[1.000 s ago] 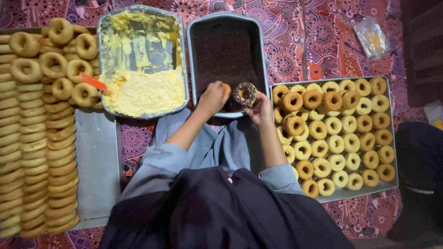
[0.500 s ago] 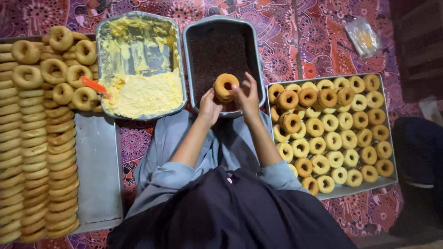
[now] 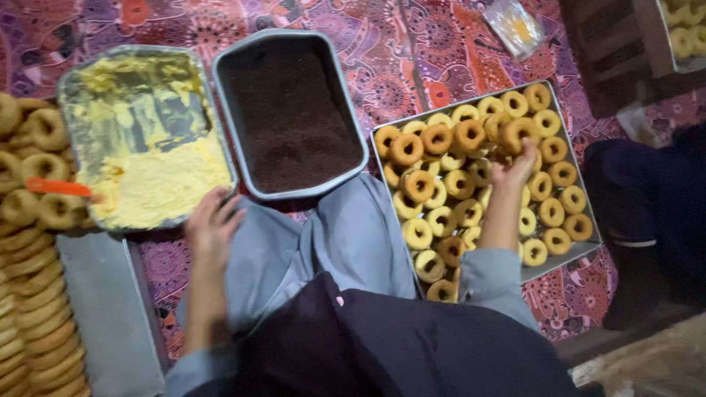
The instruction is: The person sits on the floor and repeatedly stuffs ring-shaped doughnuts with a yellow filling from a metal tray, then places them into a second tray containing a dark granular substance. The finished doughnuts are arranged on a separate tray.
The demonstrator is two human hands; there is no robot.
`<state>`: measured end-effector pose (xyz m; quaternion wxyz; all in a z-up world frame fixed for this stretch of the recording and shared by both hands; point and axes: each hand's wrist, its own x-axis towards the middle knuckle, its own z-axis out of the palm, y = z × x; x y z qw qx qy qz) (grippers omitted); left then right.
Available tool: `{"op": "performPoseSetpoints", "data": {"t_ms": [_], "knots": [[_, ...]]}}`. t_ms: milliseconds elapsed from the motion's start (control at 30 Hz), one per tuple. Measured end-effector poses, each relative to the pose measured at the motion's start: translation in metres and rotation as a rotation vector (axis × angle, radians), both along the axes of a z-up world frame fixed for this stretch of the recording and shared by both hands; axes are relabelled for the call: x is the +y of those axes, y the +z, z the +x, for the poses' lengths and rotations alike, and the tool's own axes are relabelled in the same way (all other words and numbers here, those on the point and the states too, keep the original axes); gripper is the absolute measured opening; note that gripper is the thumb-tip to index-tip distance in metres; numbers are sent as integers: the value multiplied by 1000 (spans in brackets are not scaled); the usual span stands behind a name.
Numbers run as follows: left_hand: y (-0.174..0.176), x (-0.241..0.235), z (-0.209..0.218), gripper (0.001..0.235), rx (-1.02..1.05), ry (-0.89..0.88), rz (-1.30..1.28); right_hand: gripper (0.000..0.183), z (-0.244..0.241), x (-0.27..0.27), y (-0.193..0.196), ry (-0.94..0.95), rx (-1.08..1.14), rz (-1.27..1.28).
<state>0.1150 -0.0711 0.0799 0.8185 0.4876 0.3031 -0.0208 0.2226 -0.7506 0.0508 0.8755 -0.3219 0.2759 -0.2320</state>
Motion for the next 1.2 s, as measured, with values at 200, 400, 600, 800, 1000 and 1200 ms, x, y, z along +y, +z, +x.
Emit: {"op": "performPoseSetpoints", "data": {"t_ms": [200, 400, 600, 800, 1000, 1200], "knots": [[-39, 104, -103, 28, -123, 333, -55, 45, 40, -80, 7, -135, 367, -80], [-71, 143, -173, 35, -33, 730, 55, 43, 69, -86, 2, 139, 372, -69], [-83, 144, -175, 38, -1, 776, 111, 38, 74, -66, -3, 50, 504, -349], [-109, 167, -167, 37, 5, 873, -11, 41, 55, -28, 22, -342, 788, -662], [-133, 226, -119, 41, 169, 970, 135, 26, 1, 60, 32, -608, 632, -968], [-146, 291, -4, 47, 191, 581, 391, 23, -26, 150, 16, -500, 392, -1200]]}}
